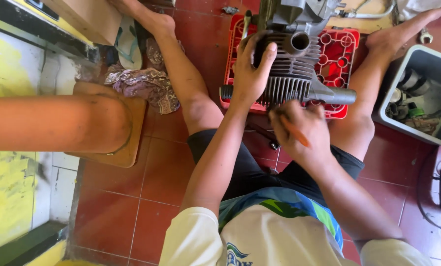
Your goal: Cleaning the cooling fins of a motorcycle engine cylinder block using a brush while sitting on the floor.
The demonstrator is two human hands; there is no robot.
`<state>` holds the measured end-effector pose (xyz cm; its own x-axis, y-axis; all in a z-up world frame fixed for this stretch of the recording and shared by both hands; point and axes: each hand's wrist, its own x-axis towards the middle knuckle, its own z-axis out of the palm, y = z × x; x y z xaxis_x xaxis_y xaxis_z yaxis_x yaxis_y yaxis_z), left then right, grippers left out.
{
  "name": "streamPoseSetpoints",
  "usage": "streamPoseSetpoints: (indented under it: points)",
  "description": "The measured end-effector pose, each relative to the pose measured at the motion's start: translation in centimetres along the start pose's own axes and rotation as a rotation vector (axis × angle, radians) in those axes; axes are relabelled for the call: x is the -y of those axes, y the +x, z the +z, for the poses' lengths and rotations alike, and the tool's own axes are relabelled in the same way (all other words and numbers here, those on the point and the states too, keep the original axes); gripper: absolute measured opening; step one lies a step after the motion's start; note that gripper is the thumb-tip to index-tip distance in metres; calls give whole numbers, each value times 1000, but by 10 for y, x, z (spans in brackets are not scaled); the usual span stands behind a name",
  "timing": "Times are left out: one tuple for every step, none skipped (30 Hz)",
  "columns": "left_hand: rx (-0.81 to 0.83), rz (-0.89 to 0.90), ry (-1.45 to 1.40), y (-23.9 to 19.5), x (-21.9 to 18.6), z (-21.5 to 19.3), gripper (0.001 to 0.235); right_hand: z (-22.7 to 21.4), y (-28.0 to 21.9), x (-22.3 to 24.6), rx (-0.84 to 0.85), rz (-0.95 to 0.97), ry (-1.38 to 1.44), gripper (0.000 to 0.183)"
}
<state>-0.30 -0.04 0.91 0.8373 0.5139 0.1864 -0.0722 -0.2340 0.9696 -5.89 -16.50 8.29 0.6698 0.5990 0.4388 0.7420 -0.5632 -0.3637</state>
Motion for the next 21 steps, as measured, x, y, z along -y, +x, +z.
streamPoseSetpoints:
  points:
    - [7, 6, 17, 1, 2, 0, 61, 4, -10, 0, 111, 43, -19, 18]
    - [14, 13, 33, 1, 4, 1, 67, 8, -20, -1, 221, 85, -37, 20]
    - [27, 6, 32, -5, 1, 1, 67, 5, -23, 1, 225, 99, -38, 20]
    - [-24, 112, 82, -11, -3, 0, 60, 3, -26, 3, 202, 156, 28, 20]
    - [-87, 222, 139, -13, -8, -3, 54, 1, -25, 3, 176, 200, 103, 20]
    - [-86, 220, 145, -31, -18, -7, 54, 0, -24, -1, 177, 201, 109, 20]
    - [-118, 273, 135, -49, -29, -12, 48, -1, -25, -3, 124, 200, 94, 19]
    - [-150, 325, 123, -68, -39, -17, 50, -2, -27, -5, 71, 199, 78, 20]
    - [-141, 334, 125, -84, -47, -21, 50, -3, -20, -8, 59, 206, 79, 20]
    - [-115, 400, 214, -101, -53, -26, 52, -4, -14, -10, 37, 98, 66, 17]
    - [-93, 450, 307, -123, -60, -32, 56, -6, -11, -10, 31, -9, 56, 18]
    - [-87, 443, 312, -128, -58, -34, 56, -5, -7, -9, 35, -3, 62, 18]
    - [-80, 414, 327, -134, -56, -37, 64, -3, -3, -7, 53, -34, 125, 24]
    - [-74, 385, 342, -140, -55, -41, 72, -1, 1, -3, 70, -65, 187, 30]
    - [-83, 385, 352, -139, -55, -45, 72, 2, 2, -3, 70, -74, 197, 30]
    - [-69, 361, 329, -138, -55, -48, 78, 3, 3, -2, 129, -57, 218, 30]
    - [-50, 346, 300, -135, -56, -51, 84, 3, 6, -3, 180, -38, 231, 31]
    - [-56, 354, 303, -133, -58, -53, 84, 4, 8, 0, 173, -45, 232, 31]
    - [-31, 319, 211, -132, -60, -54, 87, 3, 9, 4, 200, -1, 232, 47]
    - [-5, 283, 120, -131, -61, -54, 92, 3, 9, 6, 227, 43, 232, 63]
    - [11, 286, 116, -128, -57, -53, 92, -1, 11, 8, 219, 57, 227, 63]
